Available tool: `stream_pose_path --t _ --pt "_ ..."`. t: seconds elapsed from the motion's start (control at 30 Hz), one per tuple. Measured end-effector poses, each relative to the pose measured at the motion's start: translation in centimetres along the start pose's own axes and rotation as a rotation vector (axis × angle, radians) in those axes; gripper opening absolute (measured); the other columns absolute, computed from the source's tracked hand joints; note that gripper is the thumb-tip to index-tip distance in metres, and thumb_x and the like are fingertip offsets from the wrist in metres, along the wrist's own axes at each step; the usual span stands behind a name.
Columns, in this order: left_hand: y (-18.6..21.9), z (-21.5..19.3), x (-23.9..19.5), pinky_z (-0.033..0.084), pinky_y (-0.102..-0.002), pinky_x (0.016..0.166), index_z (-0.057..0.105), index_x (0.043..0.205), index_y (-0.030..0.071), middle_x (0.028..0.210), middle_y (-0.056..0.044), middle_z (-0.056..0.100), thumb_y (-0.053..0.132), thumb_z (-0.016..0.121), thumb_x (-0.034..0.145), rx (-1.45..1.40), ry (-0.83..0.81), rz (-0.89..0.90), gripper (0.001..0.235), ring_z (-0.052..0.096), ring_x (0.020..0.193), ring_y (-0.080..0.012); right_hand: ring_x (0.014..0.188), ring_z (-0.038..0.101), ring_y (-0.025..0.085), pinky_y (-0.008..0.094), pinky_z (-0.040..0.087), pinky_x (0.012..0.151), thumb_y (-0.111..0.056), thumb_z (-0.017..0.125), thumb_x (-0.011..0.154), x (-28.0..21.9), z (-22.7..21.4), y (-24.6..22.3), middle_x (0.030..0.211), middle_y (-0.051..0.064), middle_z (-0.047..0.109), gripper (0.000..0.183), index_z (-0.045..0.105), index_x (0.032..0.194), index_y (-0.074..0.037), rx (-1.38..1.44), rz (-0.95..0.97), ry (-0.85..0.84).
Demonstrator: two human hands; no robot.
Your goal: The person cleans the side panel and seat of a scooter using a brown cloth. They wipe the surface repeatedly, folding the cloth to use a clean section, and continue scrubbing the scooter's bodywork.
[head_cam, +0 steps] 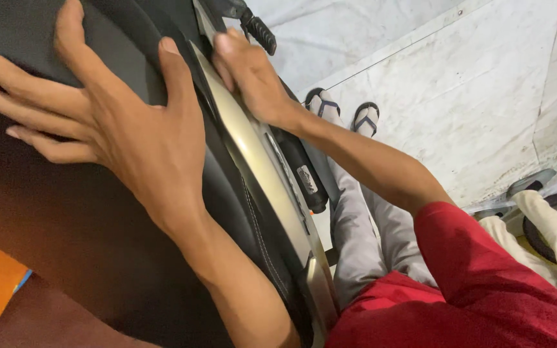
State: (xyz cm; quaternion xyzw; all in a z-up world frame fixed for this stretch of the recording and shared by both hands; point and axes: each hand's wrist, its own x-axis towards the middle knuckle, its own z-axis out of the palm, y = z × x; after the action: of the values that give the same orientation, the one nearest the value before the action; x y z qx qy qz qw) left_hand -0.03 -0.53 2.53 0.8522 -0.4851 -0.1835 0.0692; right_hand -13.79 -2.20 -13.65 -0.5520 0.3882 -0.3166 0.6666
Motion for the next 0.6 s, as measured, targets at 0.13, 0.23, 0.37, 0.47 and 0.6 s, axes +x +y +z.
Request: stream_pose_path --t 0.13,0.23,0.37,0.47,0.6 --pt "0.3 -0.2 0.1 0.001 -0.069 0.125 0.038 0.154 0.016 0.162 -0.043 0.017 0.032 0.072 0.102 0.025 0.006 0.014 0.064 0.007 0.155 -0.0536 0.075 0.042 0.018 0.036 0.040 0.081 -0.037 0.028 0.119 -0.3 0.0 -0.2 0.073 0.006 0.046 0.061 0.047 0.070 -0.006 0.025 -0.069 0.062" --pt "0.6 -0.3 0.3 0.005 -0.068 0.129 0.034 0.158 0.017 0.163 -0.017 0.046 0.033 0.073 0.112 -0.195 -0.057 -0.014 0.062 0.030 0.159 -0.0369 0.070 0.045 0.016 0.034 0.041 0.073 -0.035 0.036 0.117 1.7 0.5 1.3 0.072 0.004 0.046 0.051 0.047 0.078 -0.004 -0.002 -0.039 0.053" --pt "0.7 -0.4 0.3 0.002 -0.069 0.126 0.038 0.158 0.018 0.162 -0.028 0.034 0.038 0.077 0.112 -0.053 -0.030 -0.024 0.063 0.021 0.157 -0.0436 0.068 0.043 0.014 0.032 0.040 0.068 -0.032 0.043 0.116 4.6 0.5 4.1 0.073 0.003 0.045 0.042 0.046 0.087 -0.003 0.008 -0.030 0.033" --pt "0.7 -0.3 0.4 0.000 -0.070 0.125 0.039 0.156 0.018 0.162 -0.022 0.039 0.038 0.076 0.112 -0.052 -0.059 -0.040 0.061 0.023 0.158 -0.0409 0.071 0.041 0.013 0.032 0.040 0.068 -0.031 0.045 0.117 4.2 0.7 4.4 0.076 0.001 0.043 0.037 0.047 0.092 -0.003 0.041 -0.030 0.029" --pt "-0.5 0.3 0.1 -0.002 -0.071 0.125 0.037 0.156 0.020 0.160 -0.037 0.020 0.038 0.073 0.109 0.015 0.013 0.031 0.063 0.006 0.152 -0.0513 0.076 0.044 0.010 0.030 0.041 0.071 -0.034 0.042 0.118 1.8 0.4 2.4 0.083 -0.001 0.044 0.037 0.047 0.096 -0.005 0.155 0.013 0.032"
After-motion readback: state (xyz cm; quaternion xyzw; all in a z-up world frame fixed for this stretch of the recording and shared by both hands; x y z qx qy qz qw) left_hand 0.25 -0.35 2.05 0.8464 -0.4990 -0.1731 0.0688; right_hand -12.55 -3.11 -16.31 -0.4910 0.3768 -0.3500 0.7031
